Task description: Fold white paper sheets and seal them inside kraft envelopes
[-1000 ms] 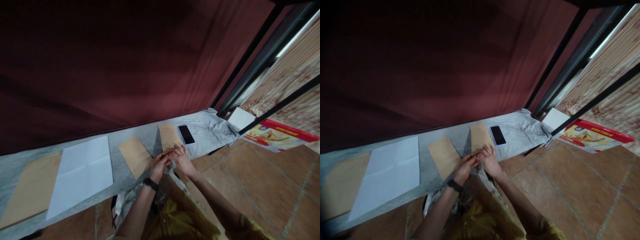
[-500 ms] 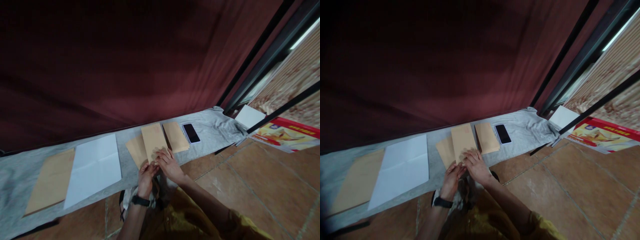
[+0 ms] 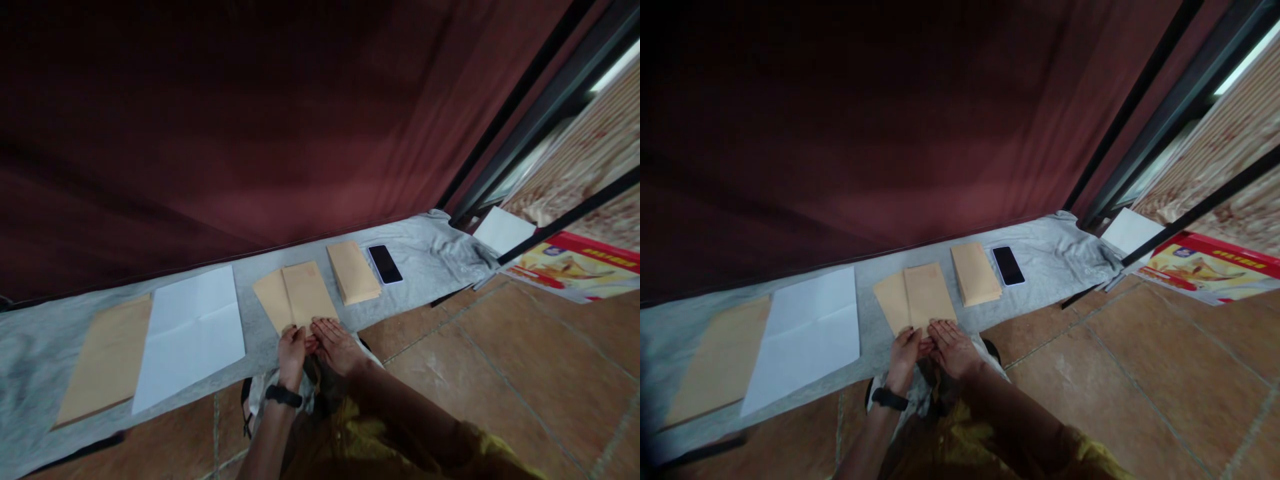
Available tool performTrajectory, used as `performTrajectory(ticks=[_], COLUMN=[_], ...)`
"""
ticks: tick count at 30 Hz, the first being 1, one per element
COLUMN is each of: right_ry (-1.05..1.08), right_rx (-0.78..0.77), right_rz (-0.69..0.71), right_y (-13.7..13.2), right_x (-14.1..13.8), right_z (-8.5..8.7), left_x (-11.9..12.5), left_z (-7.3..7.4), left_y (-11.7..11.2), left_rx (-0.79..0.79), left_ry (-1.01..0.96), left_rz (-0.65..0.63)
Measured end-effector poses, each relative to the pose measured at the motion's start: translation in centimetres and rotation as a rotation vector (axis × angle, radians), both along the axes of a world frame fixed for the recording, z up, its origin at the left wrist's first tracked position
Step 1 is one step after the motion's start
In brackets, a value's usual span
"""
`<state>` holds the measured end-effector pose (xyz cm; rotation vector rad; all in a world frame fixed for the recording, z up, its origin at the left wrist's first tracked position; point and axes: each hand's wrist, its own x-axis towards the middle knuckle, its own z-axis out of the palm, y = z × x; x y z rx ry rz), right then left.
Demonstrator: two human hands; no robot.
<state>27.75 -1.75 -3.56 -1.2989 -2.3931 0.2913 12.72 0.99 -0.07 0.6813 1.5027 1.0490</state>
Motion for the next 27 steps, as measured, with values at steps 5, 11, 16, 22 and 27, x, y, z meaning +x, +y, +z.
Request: performTrajectory(ticks=[5, 11, 16, 22, 27], right_ry=[-0.015, -0.027, -0.01, -0.007, 0.222], right_rx=[0.036, 0.084, 0.085, -0.002, 0.021], right_rz=[-0.016, -0.066, -0.155, -0.309, -0.39], right_y=[-0.2, -0.3, -0.7, -0.5, 0.4], right_x=[1.5, 3.3, 2.3, -1.1, 0.2], right_z=[-0.3, -0.6, 1.2, 5.1, 8.0], left_x=[-0.3, -0.4, -0.1, 2.1, 4.6], left_z=[0.0, 0.6, 2.0, 5.5, 9.5], left_y=[0.0, -0.3, -0.6, -0.7, -1.0], left_rx=[-0.038, -0.052, 0.027, 0.164, 0.286], left_ry=[0.013, 0.029, 0.043, 0.114, 0.207], left_rz=[-0.071, -0.105, -0.122, -0.153, -0.174])
